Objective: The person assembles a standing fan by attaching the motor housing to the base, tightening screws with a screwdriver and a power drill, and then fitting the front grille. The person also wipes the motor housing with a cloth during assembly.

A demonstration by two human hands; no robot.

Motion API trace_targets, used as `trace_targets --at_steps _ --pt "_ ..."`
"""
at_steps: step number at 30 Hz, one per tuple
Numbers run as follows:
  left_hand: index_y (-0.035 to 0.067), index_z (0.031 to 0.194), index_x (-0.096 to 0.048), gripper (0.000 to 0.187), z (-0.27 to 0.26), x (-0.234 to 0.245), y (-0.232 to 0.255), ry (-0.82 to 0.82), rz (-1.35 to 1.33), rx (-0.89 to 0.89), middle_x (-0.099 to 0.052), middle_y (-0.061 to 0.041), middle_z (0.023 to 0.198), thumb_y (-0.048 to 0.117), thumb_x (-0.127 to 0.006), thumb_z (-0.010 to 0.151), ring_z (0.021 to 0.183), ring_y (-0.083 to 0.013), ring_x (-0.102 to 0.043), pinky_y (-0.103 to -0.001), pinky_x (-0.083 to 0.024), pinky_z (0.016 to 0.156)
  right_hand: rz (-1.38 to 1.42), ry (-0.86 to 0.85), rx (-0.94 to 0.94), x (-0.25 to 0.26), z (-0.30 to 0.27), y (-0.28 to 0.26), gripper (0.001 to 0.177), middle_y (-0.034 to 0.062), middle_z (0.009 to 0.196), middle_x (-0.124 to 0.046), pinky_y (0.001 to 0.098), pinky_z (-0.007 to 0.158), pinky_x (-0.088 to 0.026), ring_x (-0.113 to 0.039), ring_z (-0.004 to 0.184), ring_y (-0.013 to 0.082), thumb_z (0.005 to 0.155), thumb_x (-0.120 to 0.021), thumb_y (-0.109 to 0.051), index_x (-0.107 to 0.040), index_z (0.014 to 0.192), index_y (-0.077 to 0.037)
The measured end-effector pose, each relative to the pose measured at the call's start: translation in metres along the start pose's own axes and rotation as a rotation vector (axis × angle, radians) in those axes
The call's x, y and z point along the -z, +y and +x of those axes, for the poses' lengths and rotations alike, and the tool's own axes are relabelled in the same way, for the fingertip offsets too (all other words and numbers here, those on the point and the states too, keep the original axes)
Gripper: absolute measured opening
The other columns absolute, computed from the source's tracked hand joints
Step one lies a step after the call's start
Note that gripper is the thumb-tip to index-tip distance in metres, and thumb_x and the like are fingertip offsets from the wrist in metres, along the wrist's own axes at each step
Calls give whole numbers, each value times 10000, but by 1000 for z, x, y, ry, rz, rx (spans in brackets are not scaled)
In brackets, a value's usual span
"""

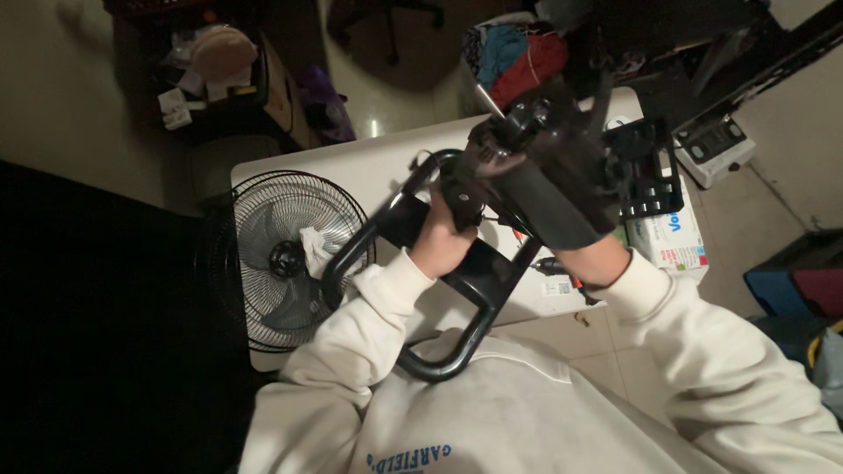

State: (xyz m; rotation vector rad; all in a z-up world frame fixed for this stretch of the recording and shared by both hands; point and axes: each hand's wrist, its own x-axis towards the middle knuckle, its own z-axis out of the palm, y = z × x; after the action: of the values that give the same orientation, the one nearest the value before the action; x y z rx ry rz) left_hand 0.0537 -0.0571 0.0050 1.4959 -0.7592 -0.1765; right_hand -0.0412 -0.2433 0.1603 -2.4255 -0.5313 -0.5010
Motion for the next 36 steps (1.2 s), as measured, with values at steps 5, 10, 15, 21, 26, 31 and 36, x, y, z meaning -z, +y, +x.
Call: trace_targets --at_steps 5,10,15,21,26,31,36 --pt "-11 1452 -377 749 1 10 -5 -73 3 34 -535 -214 1336 -94 -675 769 1282 -356 -554 -408 -439 1132 -228 -37 92 6 9 -15 716 279 1439 -523 528 1171 -369 -496 1347 477 807 -767 -66 -478 1447 75" --pt "-5 1454 -361 732 6 14 -2 -42 -14 10 -535 -183 1312 -72 -665 791 1245 -310 -576 -390 -469 1116 -207 -25 -10 -7 10 -11 718 283 1445 -532 508 1158 -394 -518 1342 467 806 -797 -70 -498 1441 78" --pt "-21 1485 -265 885 13 16 -1 -6 -13 23 -492 -177 1336 -31 -757 748 1248 -302 -537 -391 -478 1057 -34 -2 -62 -25 -1 10 617 248 1369 -591 467 1080 -450 -572 1251 415 865 -762 -60 -523 1426 28" --pt "-2 1457 -350 810 15 14 -23 54 -207 156 -558 -141 1335 34 -811 793 1194 -257 -615 -367 -561 986 608 -124 -555 -49 -14 43 387 165 1096 -706 358 771 -564 -692 911 264 943 -611 -36 -604 1330 -26" --pt "-8 1442 -404 755 11 11 -43 129 -198 15 -593 -151 1370 -46 -825 817 1259 -255 -613 -365 -525 1064 -169 -14 -789 -40 -78 87 202 213 914 -716 384 745 -544 -698 793 275 1044 -636 -160 -670 1205 -44" --pt "-10 1416 -456 662 2 25 -56 234 -315 120 -641 -120 1298 -53 -801 852 1182 -228 -651 -353 -546 1031 -239 420 -979 -104 -207 157 268 254 907 -695 467 758 -538 -685 823 385 997 -620 -186 -623 1188 1" --pt "-26 1328 -521 560 5 39 -63 298 -128 24 -656 -110 1224 -58 -817 853 1120 -212 -651 -341 -535 1001 -96 -24 -1186 -240 -295 167 338 278 937 -692 545 751 -519 -658 864 487 927 -640 -240 -621 1160 4"
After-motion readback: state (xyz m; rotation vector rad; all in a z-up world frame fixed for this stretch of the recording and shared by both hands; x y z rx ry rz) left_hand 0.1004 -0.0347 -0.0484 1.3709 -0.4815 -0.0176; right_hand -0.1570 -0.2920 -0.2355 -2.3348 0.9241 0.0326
